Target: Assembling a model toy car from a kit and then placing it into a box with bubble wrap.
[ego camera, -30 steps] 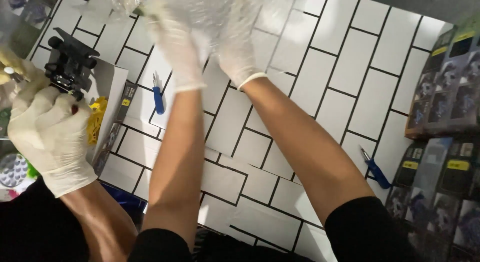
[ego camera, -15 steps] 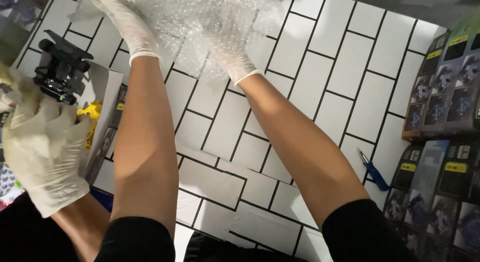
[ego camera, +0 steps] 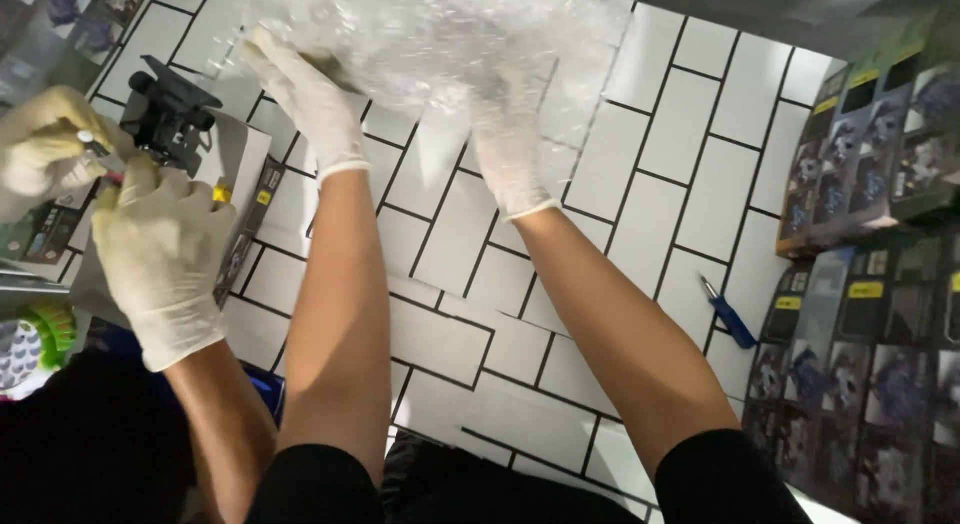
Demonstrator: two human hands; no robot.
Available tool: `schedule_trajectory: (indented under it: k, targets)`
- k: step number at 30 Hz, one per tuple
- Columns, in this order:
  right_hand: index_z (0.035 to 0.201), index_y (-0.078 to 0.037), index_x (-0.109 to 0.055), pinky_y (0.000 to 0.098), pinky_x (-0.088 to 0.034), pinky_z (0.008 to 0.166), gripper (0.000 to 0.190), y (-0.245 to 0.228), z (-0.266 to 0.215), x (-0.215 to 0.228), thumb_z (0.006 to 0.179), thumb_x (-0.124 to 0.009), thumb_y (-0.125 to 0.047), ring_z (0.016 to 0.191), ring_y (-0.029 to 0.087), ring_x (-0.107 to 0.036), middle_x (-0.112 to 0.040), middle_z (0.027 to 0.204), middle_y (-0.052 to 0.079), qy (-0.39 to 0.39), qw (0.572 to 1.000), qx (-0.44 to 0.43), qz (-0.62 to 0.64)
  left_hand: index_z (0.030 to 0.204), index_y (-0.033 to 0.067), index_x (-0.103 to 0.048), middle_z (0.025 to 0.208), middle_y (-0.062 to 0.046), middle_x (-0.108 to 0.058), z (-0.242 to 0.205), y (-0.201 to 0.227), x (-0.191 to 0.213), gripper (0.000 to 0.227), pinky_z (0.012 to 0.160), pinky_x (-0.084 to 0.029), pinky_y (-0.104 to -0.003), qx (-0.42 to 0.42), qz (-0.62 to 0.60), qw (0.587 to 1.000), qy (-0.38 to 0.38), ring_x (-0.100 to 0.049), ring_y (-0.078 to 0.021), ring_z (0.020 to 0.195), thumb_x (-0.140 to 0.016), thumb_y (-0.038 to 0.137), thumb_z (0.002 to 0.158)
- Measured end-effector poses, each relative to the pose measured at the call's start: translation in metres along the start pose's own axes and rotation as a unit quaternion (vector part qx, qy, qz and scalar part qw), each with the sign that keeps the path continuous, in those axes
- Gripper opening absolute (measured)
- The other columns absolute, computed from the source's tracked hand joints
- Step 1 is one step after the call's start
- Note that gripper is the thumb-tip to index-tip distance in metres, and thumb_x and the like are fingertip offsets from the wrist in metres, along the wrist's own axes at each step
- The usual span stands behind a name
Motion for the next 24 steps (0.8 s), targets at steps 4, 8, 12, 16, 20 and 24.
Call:
schedule_trajectory:
  k: [4, 8, 12, 16, 20, 24]
  targets:
    - [0.124, -0.007, -0.058, 0.0323, -0.039, 0.105, 0.026, -0.049, -0.036, -0.005, 0.099, -0.057, -0.014, 0.111, 0.022, -0.059, -0.064, 0.117, 0.009, -0.013, 0.994, 0.052, -0.095, 0.160, 0.0113, -0.003, 0.171, -0.017, 0.002, -0.048, -0.001, 0.016, 0.101, 0.126, 0.002, -0.047, -0.030, 0.206, 0.976, -0.063, 0.003, -0.0317, 0.159, -0.022, 0.074, 0.082]
    - [0.113, -0.017, -0.062, 0.0334, -0.060, 0.080, 0.035, -0.103, -0.087, 0.003, 0.085, -0.081, -0.009, 0.090, 0.015, -0.065, -0.064, 0.105, 0.002, 0.127, 0.875, 0.065, -0.462, 0.162, 0.0111, -0.016, 0.162, -0.039, -0.019, -0.072, -0.032, 0.051, 0.053, 0.133, -0.010, -0.051, -0.115, 0.426, 0.891, -0.106, -0.011, -0.0491, 0.155, -0.027, 0.035, 0.116]
    - [0.110, -0.017, -0.061, 0.0298, -0.059, 0.081, 0.040, -0.119, -0.119, 0.038, 0.080, -0.085, -0.005, 0.090, 0.015, -0.066, -0.062, 0.104, 0.001, 0.134, 0.869, 0.047, -0.475, 0.163, 0.0144, -0.020, 0.164, -0.037, -0.013, -0.123, -0.024, 0.068, 0.070, 0.131, 0.000, -0.046, -0.043, 0.278, 0.956, -0.080, -0.009, -0.0412, 0.156, -0.030, 0.059, 0.110]
    - [0.100, -0.017, -0.065, 0.0267, -0.059, 0.075, 0.032, -0.166, -0.171, 0.023, 0.078, -0.086, -0.009, 0.086, 0.013, -0.070, -0.065, 0.097, -0.001, 0.143, 0.808, -0.013, -0.571, 0.162, 0.0137, -0.022, 0.156, -0.025, -0.024, -0.158, -0.032, 0.098, 0.064, 0.129, -0.016, -0.041, -0.074, 0.274, 0.953, -0.108, -0.027, -0.0340, 0.150, -0.041, 0.049, 0.112]
    - [0.108, -0.014, -0.065, 0.0308, -0.060, 0.079, 0.032, -0.186, -0.211, 0.014, 0.082, -0.083, -0.013, 0.093, 0.019, -0.070, -0.068, 0.102, 0.007, 0.141, 0.785, -0.084, -0.598, 0.154, -0.0011, -0.034, 0.137, -0.019, -0.033, -0.193, -0.035, 0.126, 0.056, 0.123, -0.028, -0.041, -0.134, 0.234, 0.947, -0.174, -0.039, -0.0314, 0.139, -0.047, 0.033, 0.113]
    - [0.110, -0.019, -0.064, 0.0294, -0.060, 0.080, 0.030, -0.211, -0.234, -0.003, 0.088, -0.083, -0.024, 0.091, 0.016, -0.073, -0.070, 0.098, 0.000, 0.114, 0.715, -0.124, -0.678, 0.150, -0.0035, -0.035, 0.132, -0.020, -0.032, -0.186, -0.057, 0.145, 0.056, 0.121, -0.031, -0.042, -0.151, 0.253, 0.938, -0.182, -0.040, -0.0327, 0.135, -0.058, 0.027, 0.108]
Point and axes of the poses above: each hand's wrist, its own z-axis towards the middle knuckle, its own x-axis out of the back of the hand, y = z × x, the point moved 6 cm from there along z, towards the middle knuckle
